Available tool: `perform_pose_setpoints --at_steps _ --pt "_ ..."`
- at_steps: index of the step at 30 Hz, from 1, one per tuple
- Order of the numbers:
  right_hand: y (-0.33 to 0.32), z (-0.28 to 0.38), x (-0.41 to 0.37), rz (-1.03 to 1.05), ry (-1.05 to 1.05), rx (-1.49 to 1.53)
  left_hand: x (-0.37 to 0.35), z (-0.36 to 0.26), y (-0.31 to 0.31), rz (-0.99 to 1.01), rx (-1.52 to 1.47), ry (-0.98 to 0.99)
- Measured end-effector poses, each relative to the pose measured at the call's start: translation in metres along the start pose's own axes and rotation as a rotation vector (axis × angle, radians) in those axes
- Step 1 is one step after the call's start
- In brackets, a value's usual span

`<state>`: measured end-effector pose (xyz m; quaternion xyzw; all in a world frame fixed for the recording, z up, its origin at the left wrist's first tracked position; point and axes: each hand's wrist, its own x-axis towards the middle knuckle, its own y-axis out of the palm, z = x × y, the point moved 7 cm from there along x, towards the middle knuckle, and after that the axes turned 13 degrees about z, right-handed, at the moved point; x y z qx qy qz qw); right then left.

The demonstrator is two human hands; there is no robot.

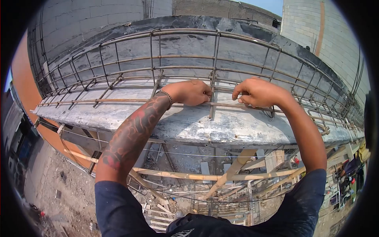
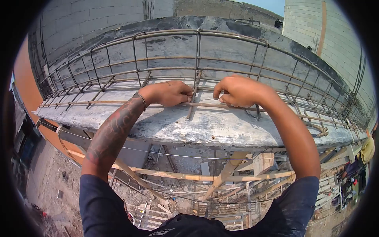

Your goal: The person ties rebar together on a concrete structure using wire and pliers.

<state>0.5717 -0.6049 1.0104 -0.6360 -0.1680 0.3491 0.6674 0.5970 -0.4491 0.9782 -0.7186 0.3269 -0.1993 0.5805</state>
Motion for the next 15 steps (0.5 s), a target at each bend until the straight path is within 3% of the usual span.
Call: perform_pose_setpoints --at_steps 1,6,9,12,13,15 --pt "-0.003 0.012 -0.001 -0.097 -0.135 -0.156 -0.003 -0.005 -0.002 -0.019 -0.022 0.007" --pt "0.000 0.039 0.022 -0.027 -0.136 -0.170 -0.023 -0.007 -0.015 -0.031 -0.081 -0.218" --pt "-0.002 0.041 0.031 -0.003 -0.125 -0.193 -0.034 -0.042 -0.036 -0.364 0.140 -0.129" --pt "-0.004 0.040 0.025 -0.081 -0.160 -0.120 -0.044 -0.084 -0.024 -0.526 0.259 -0.302" --pt "-0.003 0.040 0.026 -0.086 -0.164 -0.115 -0.044 -0.090 -0.013 -0.522 0.265 -0.305" --pt "-0.006 0.036 0.029 -0.103 -0.072 -0.012 -0.049 -0.102 0.003 -0.713 0.361 -0.250"
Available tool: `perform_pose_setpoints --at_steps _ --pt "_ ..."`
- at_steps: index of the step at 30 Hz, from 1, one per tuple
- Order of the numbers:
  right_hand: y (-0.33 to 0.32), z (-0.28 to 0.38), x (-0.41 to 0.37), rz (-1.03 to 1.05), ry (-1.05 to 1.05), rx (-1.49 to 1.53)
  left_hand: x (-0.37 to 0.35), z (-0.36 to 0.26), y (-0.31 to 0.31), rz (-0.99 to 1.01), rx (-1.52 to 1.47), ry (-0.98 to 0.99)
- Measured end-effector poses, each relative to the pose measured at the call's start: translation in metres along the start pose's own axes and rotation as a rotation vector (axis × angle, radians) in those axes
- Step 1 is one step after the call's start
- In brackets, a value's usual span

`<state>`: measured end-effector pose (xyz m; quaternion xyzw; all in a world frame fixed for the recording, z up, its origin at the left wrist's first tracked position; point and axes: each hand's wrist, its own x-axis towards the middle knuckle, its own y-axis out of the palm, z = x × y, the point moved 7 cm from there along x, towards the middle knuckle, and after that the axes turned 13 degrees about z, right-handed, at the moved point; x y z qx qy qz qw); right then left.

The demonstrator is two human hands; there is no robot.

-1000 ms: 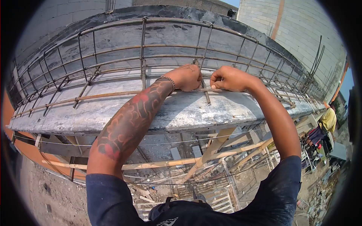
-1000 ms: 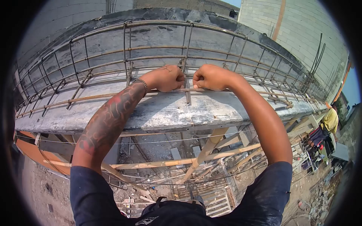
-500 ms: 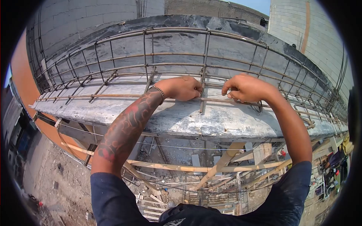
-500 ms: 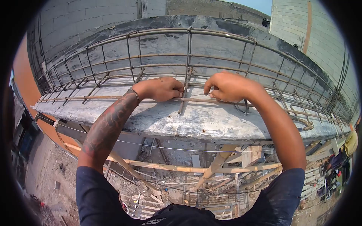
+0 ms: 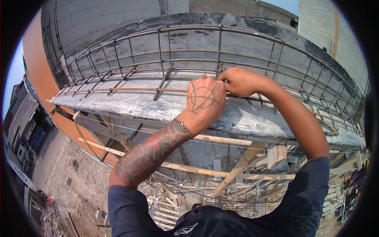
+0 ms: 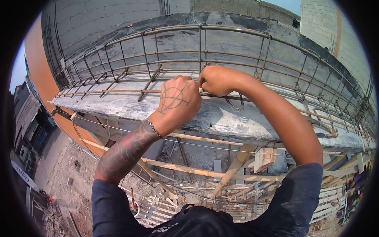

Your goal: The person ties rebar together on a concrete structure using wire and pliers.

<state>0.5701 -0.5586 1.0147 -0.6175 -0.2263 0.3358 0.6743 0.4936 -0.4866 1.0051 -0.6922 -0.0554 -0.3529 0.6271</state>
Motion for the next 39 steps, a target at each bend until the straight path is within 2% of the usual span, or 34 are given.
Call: perform_pose_setpoints --at_steps 1,3,5,9,15,18,20,21,24,27,29,31,34,38,39 --pt "-0.001 0.004 -0.002 -0.006 0.001 0.003 -0.004 -0.004 0.009 0.001 0.004 0.005" --pt "0.000 0.012 -0.004 0.108 0.013 0.001 -0.012 -0.010 0.009 -0.203 0.064 -0.017" --pt "0.003 0.007 0.003 0.106 -0.039 -0.055 -0.014 -0.017 0.012 -0.190 0.062 -0.085" --pt "0.006 0.006 0.006 0.043 -0.085 -0.116 -0.019 -0.022 0.014 -0.253 0.138 -0.074" --pt "0.008 0.009 -0.002 0.046 -0.157 -0.098 -0.026 -0.017 0.013 -0.211 0.060 -0.049" --pt "0.009 0.005 -0.003 0.037 -0.189 -0.049 -0.031 -0.010 0.003 -0.095 -0.104 -0.074" --pt "0.009 0.004 -0.004 0.028 -0.217 -0.025 -0.033 0.002 0.001 -0.024 -0.308 0.016" --pt "0.009 0.004 -0.005 0.017 -0.216 -0.014 -0.031 0.013 0.002 -0.016 -0.314 0.014" --pt "0.009 0.001 -0.010 -0.003 -0.227 0.009 -0.015 0.037 0.005 0.062 -0.581 0.066" --pt "0.006 0.000 -0.015 0.028 -0.201 0.051 -0.005 0.040 0.012 0.159 -0.480 0.077" --pt "0.005 -0.001 -0.017 0.016 -0.271 0.088 -0.001 0.039 0.015 0.117 -0.469 0.106" --pt "0.004 -0.004 -0.021 0.021 -0.197 0.005 0.001 0.036 0.011 0.005 -0.374 0.167" --pt "-0.002 0.001 -0.032 0.020 -0.076 -0.144 0.001 0.034 0.012 -0.042 -0.320 0.165" --pt "0.000 0.005 -0.036 -0.006 0.010 -0.206 -0.002 0.031 0.008 -0.071 -0.322 0.180" --pt "0.002 0.003 -0.035 -0.008 0.011 -0.207 -0.003 0.028 0.009 -0.010 -0.325 0.183"
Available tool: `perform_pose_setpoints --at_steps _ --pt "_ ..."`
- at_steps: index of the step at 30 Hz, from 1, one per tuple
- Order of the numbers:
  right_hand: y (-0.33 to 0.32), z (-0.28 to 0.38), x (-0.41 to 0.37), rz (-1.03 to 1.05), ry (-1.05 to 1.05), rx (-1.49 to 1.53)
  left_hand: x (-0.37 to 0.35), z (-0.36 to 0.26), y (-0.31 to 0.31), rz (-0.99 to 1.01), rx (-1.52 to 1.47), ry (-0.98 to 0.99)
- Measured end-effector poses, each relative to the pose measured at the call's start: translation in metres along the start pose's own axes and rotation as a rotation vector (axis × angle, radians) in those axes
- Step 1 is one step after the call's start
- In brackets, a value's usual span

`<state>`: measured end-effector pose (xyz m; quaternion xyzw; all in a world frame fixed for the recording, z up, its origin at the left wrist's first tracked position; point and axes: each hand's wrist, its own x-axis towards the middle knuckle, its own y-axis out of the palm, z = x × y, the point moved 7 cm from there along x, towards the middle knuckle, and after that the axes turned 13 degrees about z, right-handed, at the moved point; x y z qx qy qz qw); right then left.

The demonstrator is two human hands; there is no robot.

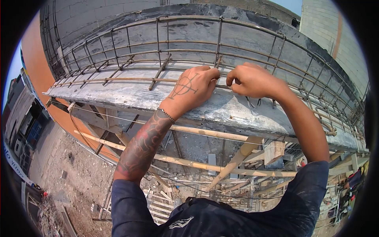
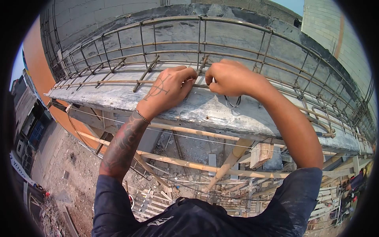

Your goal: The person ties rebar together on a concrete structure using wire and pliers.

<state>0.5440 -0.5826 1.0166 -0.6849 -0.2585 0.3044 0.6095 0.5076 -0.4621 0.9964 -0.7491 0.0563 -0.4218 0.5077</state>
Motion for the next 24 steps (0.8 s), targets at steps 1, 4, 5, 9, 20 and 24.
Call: perform_pose_setpoints --at_steps 1,4,5,9,20,24 --pt "0.001 -0.001 0.000 -0.061 -0.042 0.010 0.000 -0.003 0.002 0.061 -0.010 -0.008" --pt "0.004 -0.005 0.005 -0.090 -0.103 0.072 -0.001 -0.002 -0.002 0.127 -0.101 -0.025" --pt "0.006 -0.003 0.007 -0.054 -0.123 0.121 0.000 -0.003 -0.004 0.127 -0.102 -0.027" --pt "0.007 -0.008 0.011 0.108 0.032 0.286 0.003 0.014 0.008 0.198 -0.253 -0.299" --pt "0.004 0.001 0.017 0.015 -0.162 0.153 -0.016 0.009 0.019 0.180 -0.146 -0.482" --pt "0.008 -0.002 0.018 0.087 -0.175 0.065 -0.019 0.008 0.009 0.179 -0.284 -0.526"
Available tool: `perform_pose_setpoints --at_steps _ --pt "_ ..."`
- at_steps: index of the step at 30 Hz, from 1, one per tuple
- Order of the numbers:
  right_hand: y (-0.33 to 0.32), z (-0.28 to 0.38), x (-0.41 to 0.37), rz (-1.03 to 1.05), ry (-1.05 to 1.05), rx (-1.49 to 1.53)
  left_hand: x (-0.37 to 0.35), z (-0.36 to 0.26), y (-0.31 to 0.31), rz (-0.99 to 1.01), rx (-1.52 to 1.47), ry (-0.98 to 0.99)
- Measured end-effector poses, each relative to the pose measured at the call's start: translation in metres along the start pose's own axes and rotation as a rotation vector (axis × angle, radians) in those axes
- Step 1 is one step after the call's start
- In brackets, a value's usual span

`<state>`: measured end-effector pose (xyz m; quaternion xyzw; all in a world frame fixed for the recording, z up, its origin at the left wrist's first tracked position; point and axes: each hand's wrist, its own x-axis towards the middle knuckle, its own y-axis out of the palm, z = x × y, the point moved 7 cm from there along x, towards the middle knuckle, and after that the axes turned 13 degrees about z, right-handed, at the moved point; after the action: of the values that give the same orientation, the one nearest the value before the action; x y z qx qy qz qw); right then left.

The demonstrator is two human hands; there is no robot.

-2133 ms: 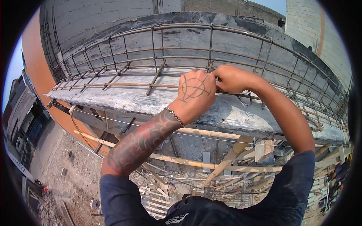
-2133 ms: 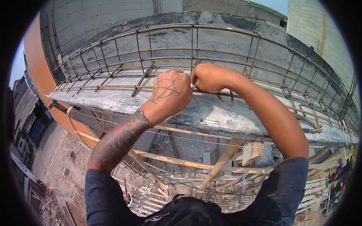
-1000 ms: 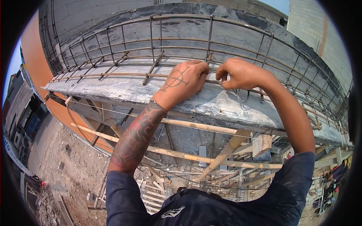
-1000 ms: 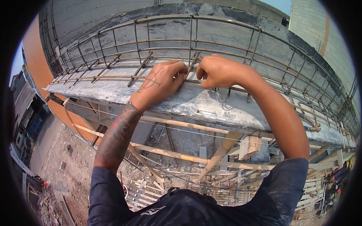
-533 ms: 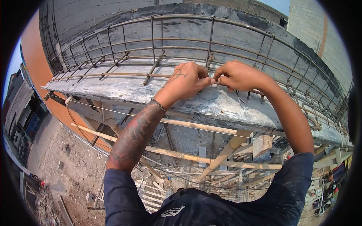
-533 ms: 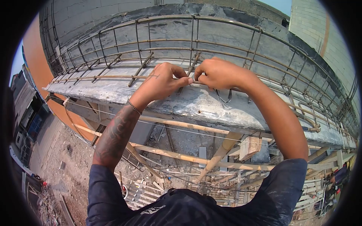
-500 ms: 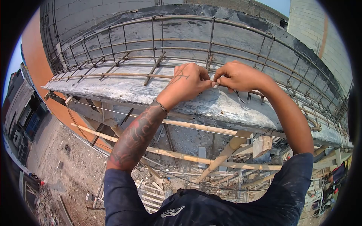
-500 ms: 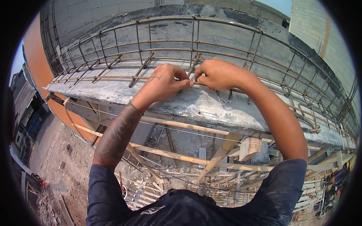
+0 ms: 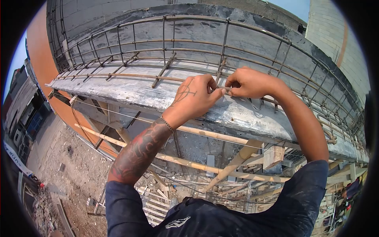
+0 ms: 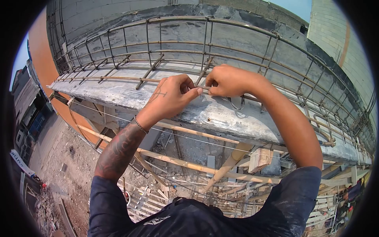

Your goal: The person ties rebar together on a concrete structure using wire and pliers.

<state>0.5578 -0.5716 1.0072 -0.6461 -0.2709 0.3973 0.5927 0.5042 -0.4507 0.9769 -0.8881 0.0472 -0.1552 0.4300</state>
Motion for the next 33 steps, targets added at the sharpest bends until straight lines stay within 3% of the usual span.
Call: perform_pose_setpoints --at_steps 1,3,6,11,13,24,26,33 --pt "0.003 -0.005 0.002 0.029 -0.024 0.062 0.002 0.008 -0.003 -0.002 0.003 -0.001" --pt "0.006 -0.013 0.002 0.055 -0.050 0.132 0.001 -0.001 -0.017 -0.178 0.177 0.417" --pt "0.011 -0.021 0.003 0.074 -0.062 0.237 0.012 -0.009 -0.011 -0.027 0.286 0.503" --pt "0.012 -0.023 -0.001 0.010 -0.034 0.308 0.028 -0.012 -0.009 -0.044 0.275 0.423" --pt "0.010 -0.021 -0.002 0.019 -0.018 0.306 0.027 -0.007 -0.015 -0.171 0.210 0.377" --pt "0.011 -0.037 0.020 0.094 -0.003 0.371 0.018 -0.005 -0.014 -0.212 0.125 0.375" --pt "0.007 -0.026 0.025 0.037 -0.074 0.113 0.015 -0.010 -0.011 -0.217 0.159 0.407" --pt "0.003 -0.022 0.036 -0.103 -0.046 -0.009 0.014 -0.009 -0.011 -0.243 0.111 0.369"
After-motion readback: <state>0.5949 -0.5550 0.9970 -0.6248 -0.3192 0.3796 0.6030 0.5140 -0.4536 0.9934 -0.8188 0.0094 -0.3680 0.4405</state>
